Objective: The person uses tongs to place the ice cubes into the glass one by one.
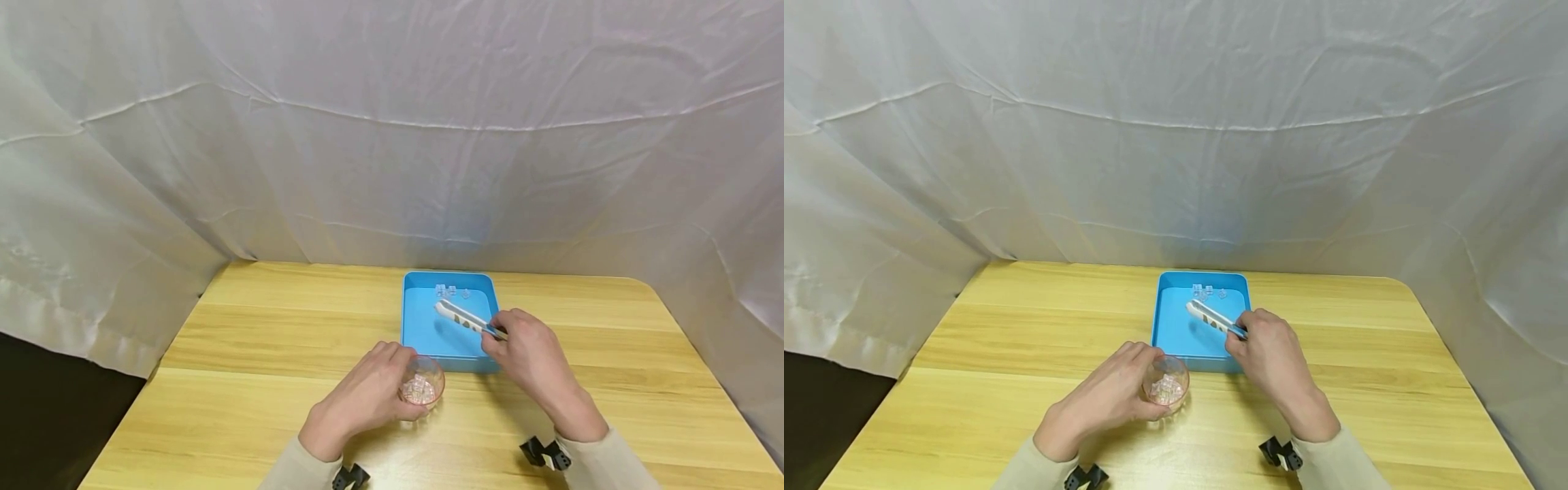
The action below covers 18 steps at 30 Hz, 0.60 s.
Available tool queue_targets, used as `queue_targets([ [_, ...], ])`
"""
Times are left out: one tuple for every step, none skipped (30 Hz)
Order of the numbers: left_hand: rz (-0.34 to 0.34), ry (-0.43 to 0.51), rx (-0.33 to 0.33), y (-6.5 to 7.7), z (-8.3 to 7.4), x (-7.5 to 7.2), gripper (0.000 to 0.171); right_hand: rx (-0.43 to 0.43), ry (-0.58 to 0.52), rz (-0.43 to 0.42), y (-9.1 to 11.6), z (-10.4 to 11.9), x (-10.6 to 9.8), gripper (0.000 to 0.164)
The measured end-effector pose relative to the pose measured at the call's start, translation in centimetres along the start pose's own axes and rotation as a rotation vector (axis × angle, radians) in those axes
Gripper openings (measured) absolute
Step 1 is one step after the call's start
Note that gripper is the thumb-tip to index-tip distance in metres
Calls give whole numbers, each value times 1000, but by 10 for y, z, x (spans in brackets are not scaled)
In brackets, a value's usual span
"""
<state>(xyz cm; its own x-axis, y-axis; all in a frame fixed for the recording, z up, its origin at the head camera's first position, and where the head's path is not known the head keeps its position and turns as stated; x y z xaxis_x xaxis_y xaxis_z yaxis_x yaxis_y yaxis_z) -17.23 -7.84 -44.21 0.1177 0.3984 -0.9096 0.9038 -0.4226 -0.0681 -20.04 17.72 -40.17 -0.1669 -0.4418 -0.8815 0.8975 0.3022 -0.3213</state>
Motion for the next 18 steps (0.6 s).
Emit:
queue_targets([
  [1, 3, 1, 0, 0, 0, 73, 0, 2, 1, 1, 0, 0, 7],
  [1, 3, 2, 0, 0, 0, 73, -2, 2, 1, 1, 0, -1, 7],
  [2, 4, 2, 0, 0, 0, 73, -3, 4, 1, 2, 0, -1, 6],
  [3, 4, 3, 0, 0, 1, 73, -4, 5, 3, 2, 0, -2, 6],
  [4, 6, 5, 0, 0, 1, 73, -5, 4, 6, 3, 0, -3, 6],
  [3, 5, 7, 0, 0, 0, 73, -6, 5, 6, 3, 0, -4, 6],
  [4, 6, 8, 0, 0, 0, 73, -5, 4, 9, 4, 0, -5, 5],
  [4, 7, 9, 0, 0, 0, 72, -3, 1, 13, 4, 1, -7, 5],
  [4, 9, 9, 1, 0, 0, 72, -1, -1, 16, 5, 1, -8, 5],
  [3, 9, 9, 1, 0, 0, 72, 0, -4, 19, 5, 1, -10, 6],
  [3, 10, 9, 1, 0, 0, 72, -2, -7, 20, 6, 2, -12, 6],
  [2, 9, 10, 1, 0, 0, 72, -2, -10, 20, 7, 3, -14, 5],
  [3, 8, 9, 1, 0, 0, 72, -5, -12, 21, 7, 4, -16, 6],
  [4, 9, 8, 1, 0, 0, 72, -8, -14, 21, 8, 5, -18, 6],
  [4, 8, 7, 1, 0, 0, 72, -13, -17, 20, 8, 5, -21, 6],
  [5, 7, 8, 1, 0, 0, 72, -16, -20, 21, 9, 6, -23, 6],
  [8, 11, 7, 1, 0, 0, 71, -18, -24, 23, 9, 6, -25, 6],
  [10, 13, 6, 1, 0, 0, 71, -20, -26, 25, 10, 7, -27, 6],
])
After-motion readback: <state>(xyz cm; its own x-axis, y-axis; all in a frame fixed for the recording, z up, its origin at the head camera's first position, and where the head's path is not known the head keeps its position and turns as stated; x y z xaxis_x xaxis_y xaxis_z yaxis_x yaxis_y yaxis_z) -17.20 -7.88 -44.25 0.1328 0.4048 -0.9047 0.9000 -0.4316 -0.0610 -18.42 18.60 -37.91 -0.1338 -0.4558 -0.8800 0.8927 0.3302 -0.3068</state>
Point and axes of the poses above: each hand's wrist, its own y-axis away from the middle knuckle, its own x-axis out of the palm, z = x × y, the point moved 2 cm from there along -y, towards the middle knuckle, and after that the axes turned 10 degrees about -x, right-handed, at the moved point
